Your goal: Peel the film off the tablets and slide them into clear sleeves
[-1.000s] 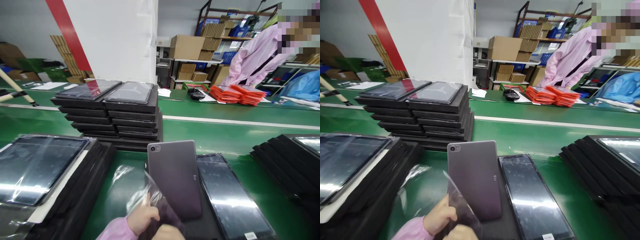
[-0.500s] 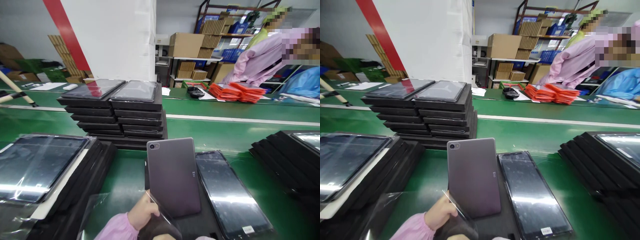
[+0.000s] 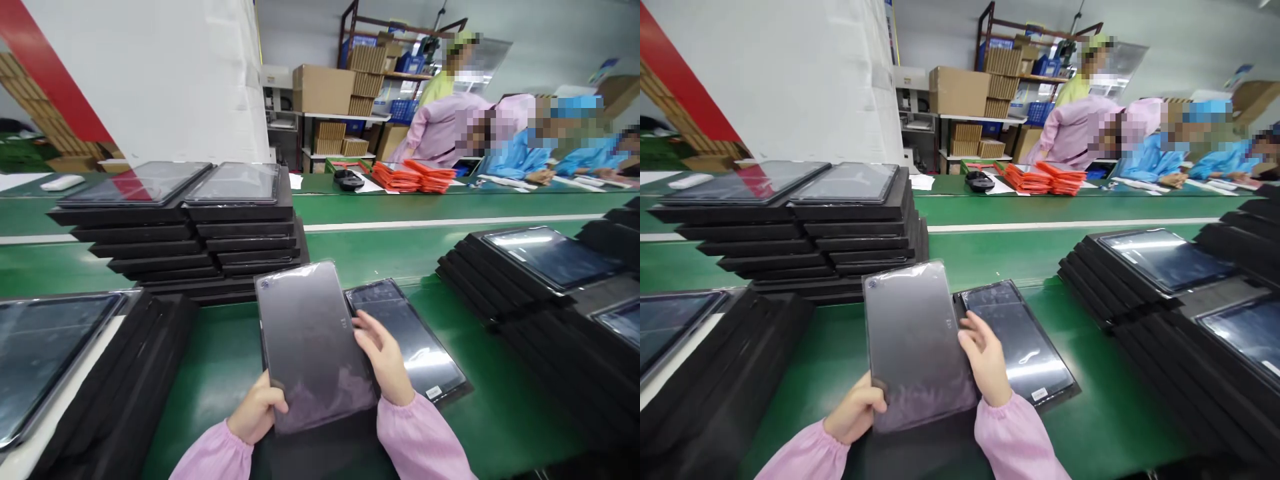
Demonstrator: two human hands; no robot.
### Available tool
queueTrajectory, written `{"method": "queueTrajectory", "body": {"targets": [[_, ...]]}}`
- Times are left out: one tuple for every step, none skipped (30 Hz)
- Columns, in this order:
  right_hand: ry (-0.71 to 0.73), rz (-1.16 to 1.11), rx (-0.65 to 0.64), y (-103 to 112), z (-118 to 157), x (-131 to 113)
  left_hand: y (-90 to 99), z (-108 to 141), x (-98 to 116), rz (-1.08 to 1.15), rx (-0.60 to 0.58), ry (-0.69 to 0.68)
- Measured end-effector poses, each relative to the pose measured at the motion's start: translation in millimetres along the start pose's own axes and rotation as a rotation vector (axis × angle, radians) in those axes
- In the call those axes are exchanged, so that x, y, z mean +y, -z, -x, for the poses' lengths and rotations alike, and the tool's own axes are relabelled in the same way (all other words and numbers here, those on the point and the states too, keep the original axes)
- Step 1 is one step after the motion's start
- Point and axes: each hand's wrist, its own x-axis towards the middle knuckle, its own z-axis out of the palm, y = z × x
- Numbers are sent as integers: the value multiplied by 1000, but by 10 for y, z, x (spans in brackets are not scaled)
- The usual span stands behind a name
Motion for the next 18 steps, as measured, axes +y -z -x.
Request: {"method": "queueTrajectory", "body": {"targets": [[-66,-48,-145,8,25,1,14,0,8,-6,-28,22],[-117,-88,-275,16,59,-19,22,-5,15,-16,-67,43],[-157,-116,-365,31,95,-60,24,-12,21,-22,-118,53],[-186,-134,-403,59,125,-124,19,-22,27,-21,-180,51],[-209,-140,-405,103,146,-210,7,-34,33,-12,-248,45],[-224,-128,-397,163,155,-316,-8,-45,40,7,-306,34],[-229,-98,-384,234,154,-436,-24,-55,48,32,-345,23],[-217,-43,-385,310,145,-565,-37,-62,54,59,-363,20],[-184,44,-390,382,133,-696,-45,-66,60,81,-364,25],[-127,148,-379,439,121,-819,-48,-67,63,98,-353,33],[-65,267,-358,475,115,-928,-45,-65,63,106,-338,36],[-2,399,-327,482,116,-1016,-37,-61,62,105,-330,35],[56,538,-291,459,126,-1080,-28,-56,59,97,-333,36],[104,678,-257,408,146,-1117,-18,-51,55,91,-341,32],[142,801,-227,333,173,-1131,-9,-47,51,89,-350,30],[176,891,-215,245,207,-1125,-5,-44,49,92,-356,27],[202,935,-233,154,244,-1106,-5,-41,48,99,-359,25],[219,921,-281,73,281,-1080,-12,-37,49,110,-358,21]]}}
